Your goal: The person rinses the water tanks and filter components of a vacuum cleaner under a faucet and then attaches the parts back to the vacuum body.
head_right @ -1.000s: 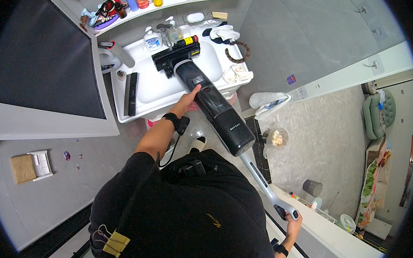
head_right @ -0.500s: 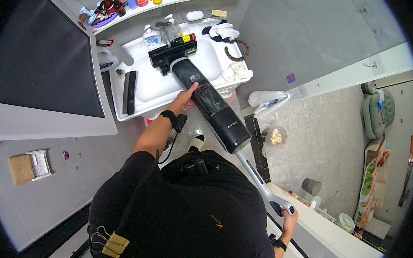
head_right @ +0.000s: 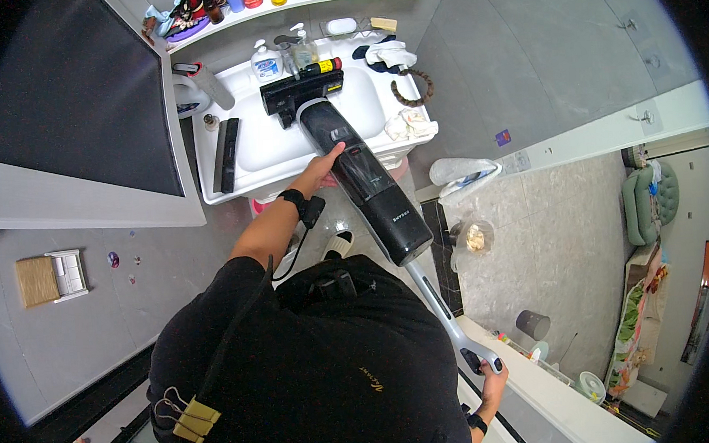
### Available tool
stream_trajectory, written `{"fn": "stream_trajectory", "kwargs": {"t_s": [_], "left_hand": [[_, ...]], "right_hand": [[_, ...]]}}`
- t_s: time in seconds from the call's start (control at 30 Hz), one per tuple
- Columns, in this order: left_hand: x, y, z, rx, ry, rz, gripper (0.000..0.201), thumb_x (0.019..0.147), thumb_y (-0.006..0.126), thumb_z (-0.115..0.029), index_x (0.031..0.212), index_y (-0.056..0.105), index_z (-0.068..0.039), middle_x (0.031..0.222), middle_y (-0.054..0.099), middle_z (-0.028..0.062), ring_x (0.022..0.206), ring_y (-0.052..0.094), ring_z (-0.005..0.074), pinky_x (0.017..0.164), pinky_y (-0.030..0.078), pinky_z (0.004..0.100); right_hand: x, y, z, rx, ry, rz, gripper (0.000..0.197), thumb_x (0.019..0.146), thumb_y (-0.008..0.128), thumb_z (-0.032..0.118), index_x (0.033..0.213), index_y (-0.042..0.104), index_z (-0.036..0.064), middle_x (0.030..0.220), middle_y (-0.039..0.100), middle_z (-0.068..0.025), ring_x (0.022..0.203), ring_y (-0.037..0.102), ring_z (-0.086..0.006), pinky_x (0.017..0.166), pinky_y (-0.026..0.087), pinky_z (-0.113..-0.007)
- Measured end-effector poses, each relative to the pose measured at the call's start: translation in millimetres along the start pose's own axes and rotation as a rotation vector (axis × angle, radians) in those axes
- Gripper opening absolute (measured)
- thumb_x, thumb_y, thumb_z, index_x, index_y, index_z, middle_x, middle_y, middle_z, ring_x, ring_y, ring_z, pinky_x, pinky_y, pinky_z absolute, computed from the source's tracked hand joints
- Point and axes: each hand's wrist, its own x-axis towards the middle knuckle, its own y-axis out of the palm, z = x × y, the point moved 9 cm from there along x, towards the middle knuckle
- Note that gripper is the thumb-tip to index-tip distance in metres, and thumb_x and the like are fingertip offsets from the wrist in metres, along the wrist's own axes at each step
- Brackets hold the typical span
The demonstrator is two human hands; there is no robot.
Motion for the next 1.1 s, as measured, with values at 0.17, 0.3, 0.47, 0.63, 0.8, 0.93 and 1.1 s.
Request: {"fn": "stream_trajectory", "kwargs": {"t_s": [0.17,0.3,0.47,0.63,0.8,0.93,1.1], "left_hand": [[-5.1,1.0,-1.9,-0.013,0.008,0.005,0.101,0.073,0.071,-0.083,0.119,0.068,0.006,0.107,0.072,0.0180,0.091,0.071,0.0327,0.082,0.059,0.0449],[-5.6,1.6,-1.3,-0.016,0.013,0.018,0.103,0.073,0.071,-0.083,0.121,0.066,0.008,0.107,0.072,0.0185,0.091,0.071,0.0335,0.082,0.059,0.0453],[-6.2,-0.5,-0.9,-0.015,0.019,0.012,0.104,0.071,0.072,-0.084,0.120,0.066,0.008,0.108,0.072,0.0195,0.092,0.071,0.0346,0.082,0.060,0.0462],[-4.3,-1.1,-1.0,0.053,0.035,-0.011,0.102,0.073,0.062,-0.090,0.111,0.070,0.005,0.096,0.074,0.0166,0.077,0.073,0.0269,0.072,0.062,0.0393],[6.1,-2.5,4.8,-0.007,0.036,0.017,0.106,0.071,0.070,-0.086,0.120,0.067,0.009,0.109,0.071,0.0207,0.090,0.071,0.0347,0.079,0.060,0.0455],[8.0,-2.1,4.1,0.010,0.038,0.015,0.106,0.071,0.069,-0.086,0.119,0.067,0.008,0.107,0.071,0.0201,0.089,0.071,0.0342,0.078,0.060,0.0445],[8.0,-3.4,4.8,0.018,0.023,0.016,0.104,0.072,0.068,-0.087,0.117,0.069,0.006,0.104,0.072,0.0186,0.086,0.071,0.0322,0.077,0.060,0.0434]], "right_hand": [[2.4,-2.0,-0.4,-0.005,0.002,-0.022,0.005,0.087,0.067,0.004,0.090,0.069,-0.0005,0.077,0.067,-0.0028,0.071,0.062,-0.0127,0.069,0.049,-0.028],[3.5,-2.2,-7.7,-0.014,0.005,-0.025,0.007,0.087,0.067,0.004,0.092,0.069,-0.0006,0.077,0.066,-0.0022,0.072,0.061,-0.0124,0.070,0.048,-0.028],[3.0,-0.3,-10.2,0.012,0.024,-0.027,0.008,0.088,0.070,0.005,0.094,0.069,-0.0006,0.078,0.065,-0.0021,0.073,0.060,-0.0130,0.070,0.048,-0.029],[3.1,-1.0,-15.9,0.005,0.021,-0.017,0.008,0.088,0.071,0.006,0.093,0.068,-0.0004,0.079,0.066,-0.0024,0.073,0.061,-0.0139,0.071,0.048,-0.029],[0.7,2.1,-17.9,-0.018,0.028,-0.020,0.007,0.088,0.071,0.006,0.091,0.068,-0.0004,0.078,0.067,-0.0029,0.073,0.062,-0.0142,0.071,0.049,-0.029],[-2.3,6.6,-10.7,-0.001,0.033,-0.015,0.007,0.088,0.070,0.005,0.091,0.068,-0.0004,0.078,0.067,-0.0030,0.073,0.062,-0.0142,0.071,0.049,-0.029],[-1.9,5.9,-13.2,-0.014,0.031,-0.023,0.006,0.086,0.069,0.004,0.091,0.069,-0.0004,0.079,0.067,-0.0027,0.074,0.062,-0.0135,0.072,0.048,-0.028]]}}
